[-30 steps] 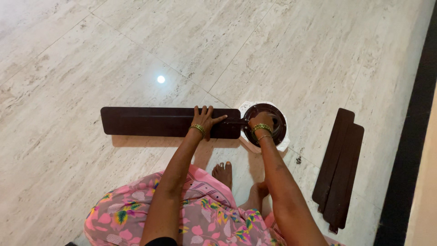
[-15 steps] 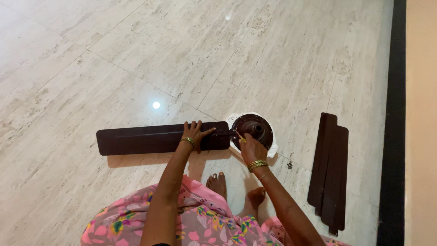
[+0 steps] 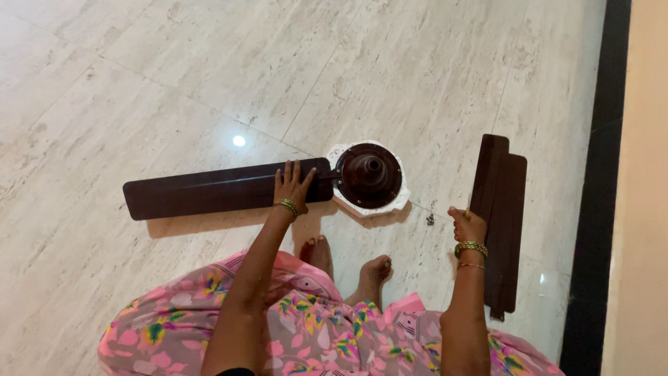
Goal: The person sits on a tiled floor and attaches dark brown fan blades to a central fan motor housing. They use a yellow screwdriver to tighten the screws securing each blade to the motor hub.
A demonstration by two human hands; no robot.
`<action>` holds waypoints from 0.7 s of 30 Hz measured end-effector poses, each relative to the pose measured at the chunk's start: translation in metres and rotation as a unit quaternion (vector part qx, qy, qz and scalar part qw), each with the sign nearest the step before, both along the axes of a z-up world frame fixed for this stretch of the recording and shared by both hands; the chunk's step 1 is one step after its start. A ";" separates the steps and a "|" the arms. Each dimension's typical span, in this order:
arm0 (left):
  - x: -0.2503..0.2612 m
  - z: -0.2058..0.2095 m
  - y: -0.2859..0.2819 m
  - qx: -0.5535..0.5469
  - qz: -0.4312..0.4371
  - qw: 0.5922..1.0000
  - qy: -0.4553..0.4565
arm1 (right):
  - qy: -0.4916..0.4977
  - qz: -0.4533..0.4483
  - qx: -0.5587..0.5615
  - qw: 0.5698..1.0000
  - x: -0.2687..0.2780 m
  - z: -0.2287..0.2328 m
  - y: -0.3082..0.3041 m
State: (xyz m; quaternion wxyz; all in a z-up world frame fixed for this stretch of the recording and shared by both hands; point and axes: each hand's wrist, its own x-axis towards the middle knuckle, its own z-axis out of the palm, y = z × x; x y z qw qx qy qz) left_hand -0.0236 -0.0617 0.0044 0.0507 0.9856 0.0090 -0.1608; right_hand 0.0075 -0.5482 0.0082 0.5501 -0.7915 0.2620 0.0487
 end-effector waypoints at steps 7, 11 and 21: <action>-0.028 -0.045 -0.082 -0.233 0.116 0.935 -0.239 | 0.006 -0.102 -0.086 0.991 -0.006 -0.023 -0.015; -0.035 -0.088 -0.122 -0.355 0.284 0.883 -0.119 | 0.028 -0.047 -0.153 0.987 -0.006 -0.039 -0.001; -0.023 -0.125 -0.157 -0.564 0.348 0.743 -0.091 | -0.056 0.209 -0.112 0.970 0.034 -0.073 0.089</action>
